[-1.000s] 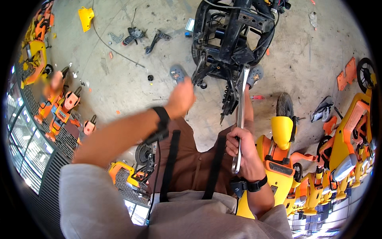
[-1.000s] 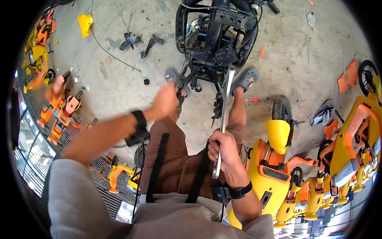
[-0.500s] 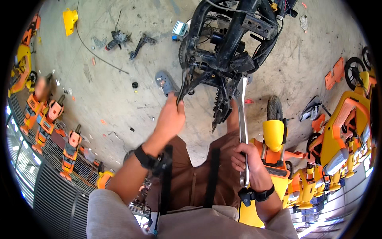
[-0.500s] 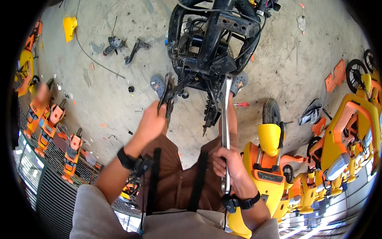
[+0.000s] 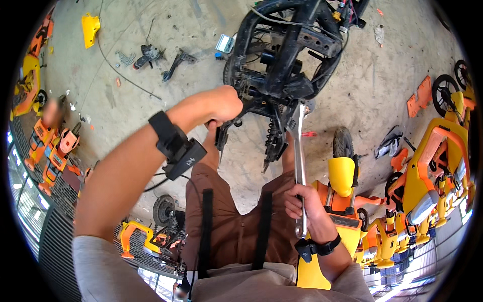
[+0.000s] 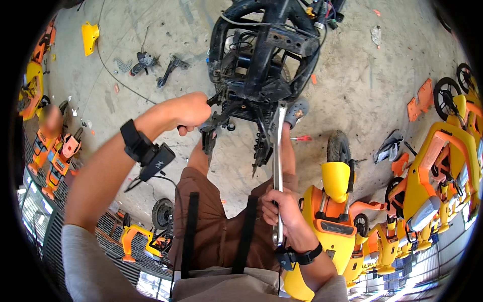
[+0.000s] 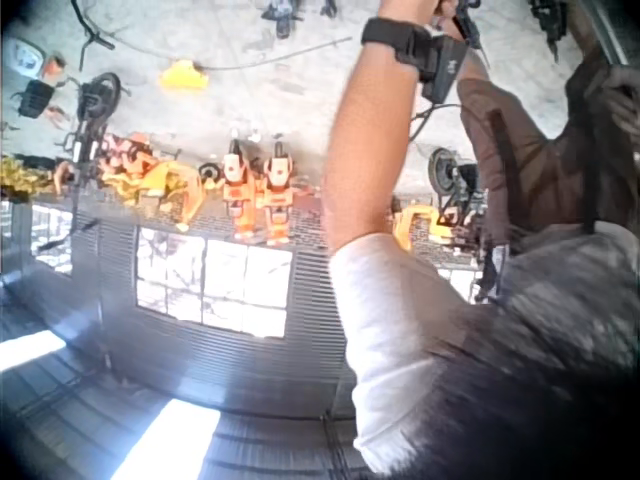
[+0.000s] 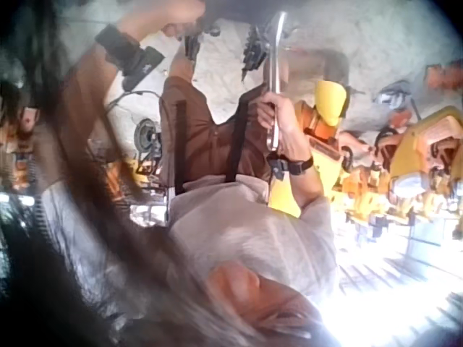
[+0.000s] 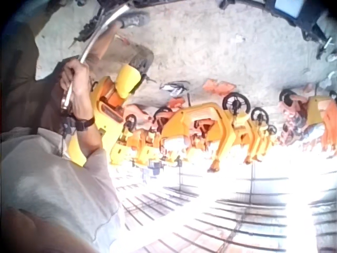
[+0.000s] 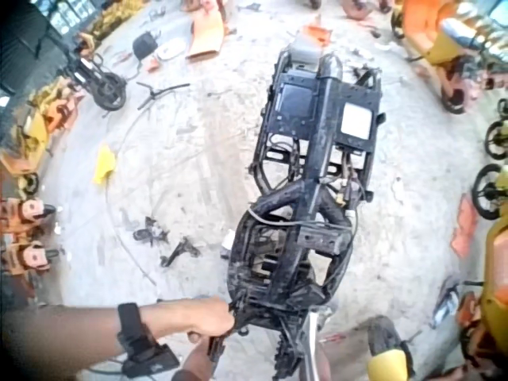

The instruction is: The person uses a wrench and pliers to loosen and remove a bolt from the rear suspension area of a scooter frame. They manipulate the tools to detach a component from the frame.

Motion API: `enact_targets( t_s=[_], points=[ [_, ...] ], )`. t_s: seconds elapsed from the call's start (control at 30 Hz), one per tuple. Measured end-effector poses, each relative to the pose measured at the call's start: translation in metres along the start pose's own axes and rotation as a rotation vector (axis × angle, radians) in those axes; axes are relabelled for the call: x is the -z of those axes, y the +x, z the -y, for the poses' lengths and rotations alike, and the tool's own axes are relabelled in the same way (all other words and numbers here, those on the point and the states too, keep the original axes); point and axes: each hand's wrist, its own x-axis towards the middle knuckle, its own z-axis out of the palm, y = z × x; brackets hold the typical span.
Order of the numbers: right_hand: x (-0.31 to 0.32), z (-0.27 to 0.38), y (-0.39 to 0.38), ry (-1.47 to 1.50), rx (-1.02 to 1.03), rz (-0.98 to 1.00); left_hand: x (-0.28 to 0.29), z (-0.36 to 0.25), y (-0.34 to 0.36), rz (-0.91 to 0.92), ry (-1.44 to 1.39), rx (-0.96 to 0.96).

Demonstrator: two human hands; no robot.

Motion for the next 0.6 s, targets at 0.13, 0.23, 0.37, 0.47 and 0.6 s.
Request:
enact_targets(
  t_s=[0.13,0.23,0.37,0.47,0.6],
  points=[
    [0.005,-0.005,0.006,0.051,0.005,0.027,-0.007,-0.013,-0.004,-0.027,0.040,0.026],
    [0.003,-0.007,0.006,0.045,0.025,0.037,-0.017,-0.017,-0.005,-0.067,0.016,0.016],
    [0.007,-0.007,0.007,0.019,0.008,0.036,-0.017,-0.005,0.005,0.000,0.264,-0.127],
    [0.011,-0.002,0.004,0.008,-0.002,0.046,0.005,0.002,0.010,0.089,-0.001,0.173],
    [0.010,0.002,0.002,0.002,0.006,0.041,0.009,-0.008,0.008,0.167,-0.174,0.299]
  ],
)
